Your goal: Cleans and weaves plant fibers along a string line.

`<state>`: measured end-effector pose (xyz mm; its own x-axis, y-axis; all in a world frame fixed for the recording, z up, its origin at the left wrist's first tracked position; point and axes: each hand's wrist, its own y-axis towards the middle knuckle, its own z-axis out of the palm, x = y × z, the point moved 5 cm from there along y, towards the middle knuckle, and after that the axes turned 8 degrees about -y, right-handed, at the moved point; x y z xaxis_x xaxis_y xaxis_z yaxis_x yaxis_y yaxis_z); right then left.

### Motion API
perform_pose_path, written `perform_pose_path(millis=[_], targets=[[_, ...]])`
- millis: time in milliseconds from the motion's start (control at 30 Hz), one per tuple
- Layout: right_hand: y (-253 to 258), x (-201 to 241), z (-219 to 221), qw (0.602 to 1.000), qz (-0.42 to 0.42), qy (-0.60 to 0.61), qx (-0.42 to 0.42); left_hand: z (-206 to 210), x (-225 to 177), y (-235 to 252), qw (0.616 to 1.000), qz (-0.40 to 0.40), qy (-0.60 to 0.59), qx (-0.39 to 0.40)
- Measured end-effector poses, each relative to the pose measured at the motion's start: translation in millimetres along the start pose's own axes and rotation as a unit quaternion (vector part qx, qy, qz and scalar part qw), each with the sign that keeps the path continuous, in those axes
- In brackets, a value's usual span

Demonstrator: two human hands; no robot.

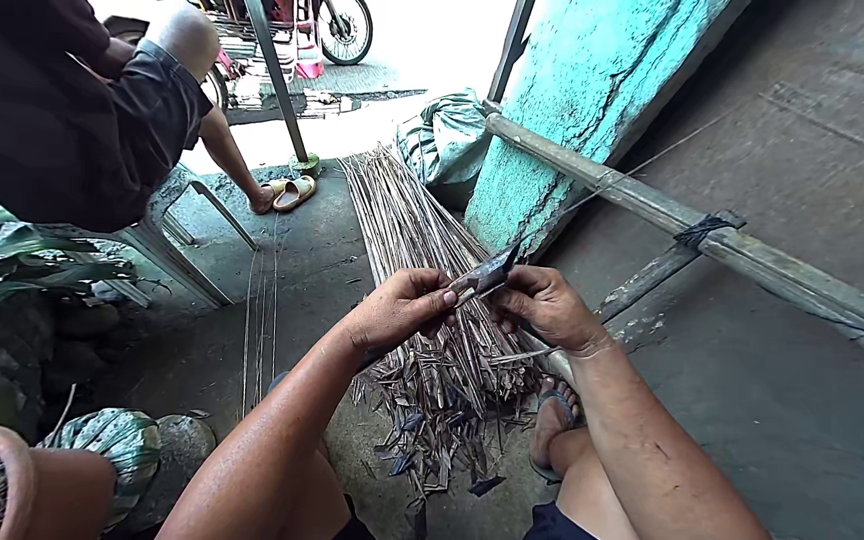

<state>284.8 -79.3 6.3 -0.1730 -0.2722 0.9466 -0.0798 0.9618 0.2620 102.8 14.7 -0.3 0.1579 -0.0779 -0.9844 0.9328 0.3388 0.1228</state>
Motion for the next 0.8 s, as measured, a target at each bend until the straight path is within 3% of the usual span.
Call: perform_pose_path(millis=[233, 467, 800], targets=[[0.1, 2.1, -16.4, 0.999, -0.008, -0.014, -0.052, 4.8, 2.1, 0.2, 1.0, 0.001, 0.007, 0.017], [-5.9, 14.2, -34.8, 0.98, -0.054, -0.04, -0.187, 2.5, 2.8, -1.6, 0.999, -0.006, 0.044, -0.001], [-2.1, 6.0, -8.7, 0.984, 0.065, 0.043, -0.161, 2.4, -0.5, -0.8, 0.987, 0.032, 0.148, -0.049]])
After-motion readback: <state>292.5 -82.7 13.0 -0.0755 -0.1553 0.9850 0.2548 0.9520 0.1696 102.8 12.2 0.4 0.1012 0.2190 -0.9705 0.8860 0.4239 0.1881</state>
